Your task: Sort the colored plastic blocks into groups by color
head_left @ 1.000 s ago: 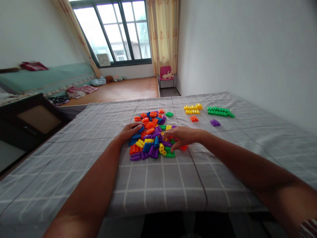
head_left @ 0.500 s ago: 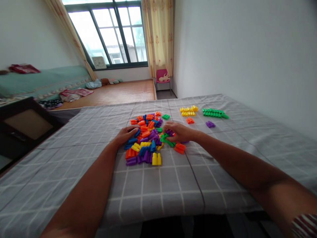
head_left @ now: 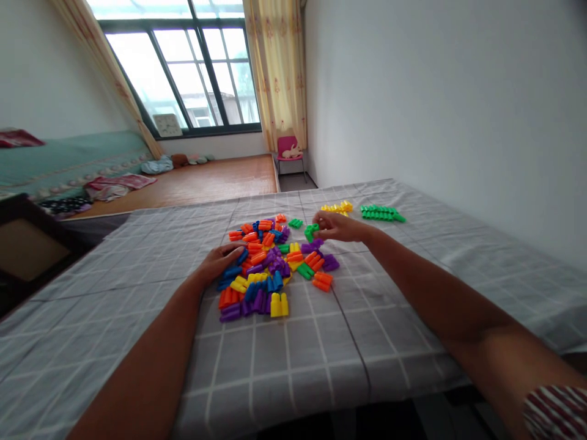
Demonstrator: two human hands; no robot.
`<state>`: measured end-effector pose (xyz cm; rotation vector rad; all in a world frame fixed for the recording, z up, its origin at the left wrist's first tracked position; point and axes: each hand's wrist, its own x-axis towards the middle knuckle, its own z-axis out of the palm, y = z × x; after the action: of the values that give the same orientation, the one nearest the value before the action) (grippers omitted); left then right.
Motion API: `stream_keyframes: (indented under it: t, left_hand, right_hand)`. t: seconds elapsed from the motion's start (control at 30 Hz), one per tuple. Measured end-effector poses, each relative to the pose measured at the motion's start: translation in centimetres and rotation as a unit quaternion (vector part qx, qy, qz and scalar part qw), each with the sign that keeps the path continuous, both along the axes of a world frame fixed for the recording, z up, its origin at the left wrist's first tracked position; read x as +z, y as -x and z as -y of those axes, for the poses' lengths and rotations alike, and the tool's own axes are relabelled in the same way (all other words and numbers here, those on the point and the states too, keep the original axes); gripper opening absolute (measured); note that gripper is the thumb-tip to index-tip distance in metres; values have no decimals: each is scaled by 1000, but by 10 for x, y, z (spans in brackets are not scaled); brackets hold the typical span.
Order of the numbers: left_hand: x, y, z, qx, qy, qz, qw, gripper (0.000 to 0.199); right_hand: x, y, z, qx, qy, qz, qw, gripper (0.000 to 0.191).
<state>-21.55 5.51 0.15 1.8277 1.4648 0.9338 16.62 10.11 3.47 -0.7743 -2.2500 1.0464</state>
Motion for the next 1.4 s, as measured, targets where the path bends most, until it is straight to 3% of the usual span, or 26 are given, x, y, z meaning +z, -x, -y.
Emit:
stream_keyframes:
  t: [0.07,0.13,0.2,0.3,0.37,0.47,0.57,0.67,0.73,0.83,0.9,0.97,1.07,1.17,1.4]
  left_hand:
    - [0,-1,0,0,4,1,1000,63]
    - [0,-1,0,1,5,4,1000,65]
    - [0,-1,0,2,3,7,1000,68]
    - [1,-1,0,3,4,6,1000,69]
    - [2,-2,1,5,7,7,1000,69]
    - [3,-3,1,9,10,6,1000,67]
    - [2,-2,1,7,11,2,1000,65]
    - [0,0,0,6,11,-2,1000,63]
    - [-1,1,-1,7,12,-1,1000,63]
    - [-1,1,-1,4,17,1,1000,64]
    - [-1,2,-1,1,17,-1,1000,64]
    - [-2,3,-2,0,13,-2,1000,64]
    - [-4,3,-4,4,11,-2,1000,65]
    - [-3,3,-4,11,8,-3,1000,66]
    - [-3,3,-2,10,3,-6,1000,63]
  right_hand:
    - [-3,-8,-8,49,110,-1,993,40]
    - [-3,-16,-15,33,140,-24,989,45]
    - [1,-28,-22,-52,119,-86,988,46]
    - [10,-59,-33,-205,88,-183,958,47]
    - [13,-79,-37,-249,110,-178,946,48]
    - [11,-89,-32,-194,197,-50,960,50]
    - [6,-71,-21,-111,234,77,963,50]
    - [2,-45,-15,-46,195,119,972,47]
    - [2,-40,-19,-39,140,93,985,46]
    - [0,-62,-38,-157,36,22,987,44]
    - [-7,-94,-53,-301,-40,6,953,39]
    - [-20,-131,-67,-442,-107,36,890,33]
    - [-44,-173,-80,-554,-147,100,813,20]
    - [-62,-187,-87,-568,-184,136,791,17]
    - [-72,-179,-95,-499,-217,217,810,30]
